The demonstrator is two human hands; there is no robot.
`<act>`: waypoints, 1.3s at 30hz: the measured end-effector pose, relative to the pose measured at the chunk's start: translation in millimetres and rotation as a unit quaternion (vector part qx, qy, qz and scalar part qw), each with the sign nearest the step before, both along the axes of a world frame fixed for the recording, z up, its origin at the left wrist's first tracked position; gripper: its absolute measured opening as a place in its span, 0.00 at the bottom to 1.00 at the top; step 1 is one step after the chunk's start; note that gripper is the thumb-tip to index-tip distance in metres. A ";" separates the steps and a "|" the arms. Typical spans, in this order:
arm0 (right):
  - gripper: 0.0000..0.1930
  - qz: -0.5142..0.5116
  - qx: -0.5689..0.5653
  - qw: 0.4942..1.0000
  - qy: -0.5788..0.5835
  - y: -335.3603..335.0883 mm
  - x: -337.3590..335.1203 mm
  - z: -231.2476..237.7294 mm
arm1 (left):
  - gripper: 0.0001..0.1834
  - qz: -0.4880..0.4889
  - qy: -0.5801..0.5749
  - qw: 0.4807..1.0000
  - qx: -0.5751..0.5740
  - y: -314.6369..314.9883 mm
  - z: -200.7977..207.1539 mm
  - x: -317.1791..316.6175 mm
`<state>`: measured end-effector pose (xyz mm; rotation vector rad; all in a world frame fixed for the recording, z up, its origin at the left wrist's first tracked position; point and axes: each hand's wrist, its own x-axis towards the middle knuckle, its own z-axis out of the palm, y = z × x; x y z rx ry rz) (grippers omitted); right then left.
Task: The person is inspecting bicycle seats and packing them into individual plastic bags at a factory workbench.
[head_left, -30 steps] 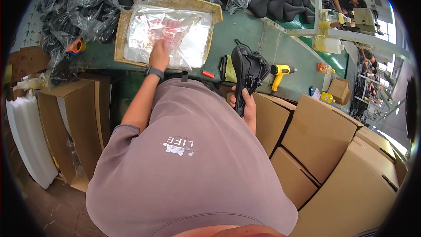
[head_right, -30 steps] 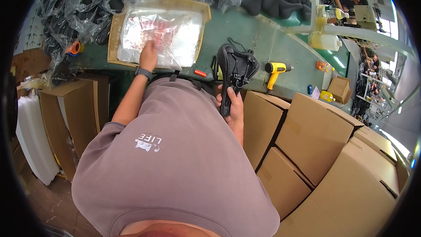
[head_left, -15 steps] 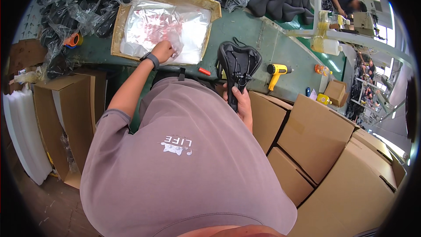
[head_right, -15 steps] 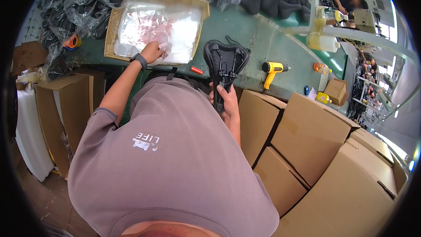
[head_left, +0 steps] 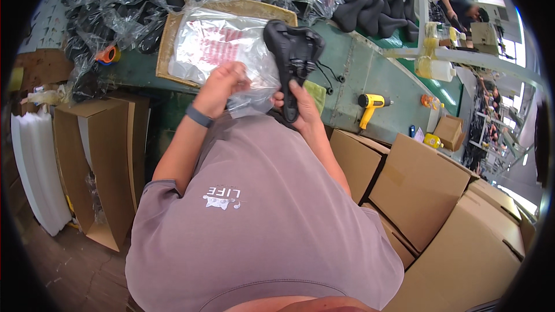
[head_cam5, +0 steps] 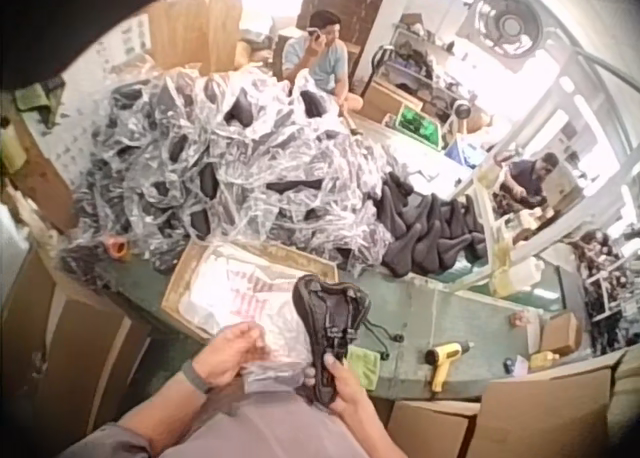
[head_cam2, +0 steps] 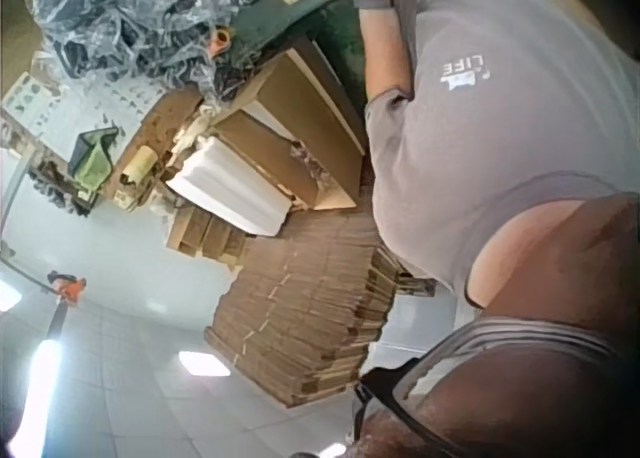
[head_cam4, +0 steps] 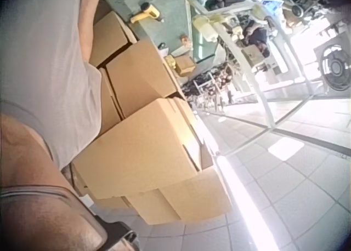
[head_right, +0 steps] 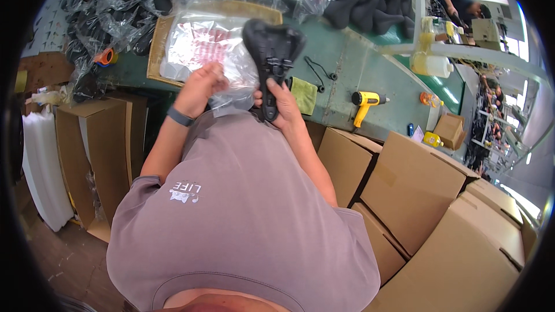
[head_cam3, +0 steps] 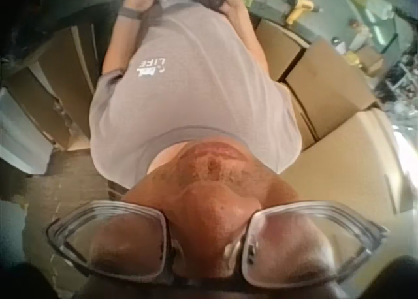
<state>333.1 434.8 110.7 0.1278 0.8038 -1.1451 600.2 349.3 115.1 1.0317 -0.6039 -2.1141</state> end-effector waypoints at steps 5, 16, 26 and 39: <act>0.28 0.046 -0.195 0.979 0.021 7.1 -14.8 9.0 | 0.06 0.123 0.230 0.958 0.122 -45.0 -4.3 63.6; 0.60 0.147 -0.140 0.741 0.640 -15.4 -3.0 45.8 | 0.12 -0.218 -0.077 0.900 -0.370 -24.8 125.0 -38.7; 0.30 -0.011 -0.195 0.783 0.590 -43.7 -24.9 46.5 | 0.54 -0.137 -0.115 0.937 -0.298 -59.5 78.2 -94.4; 0.30 0.397 -0.356 0.605 0.591 -101.8 -33.0 -15.1 | 0.25 0.288 -0.140 0.931 -0.174 -558.1 142.5 -31.7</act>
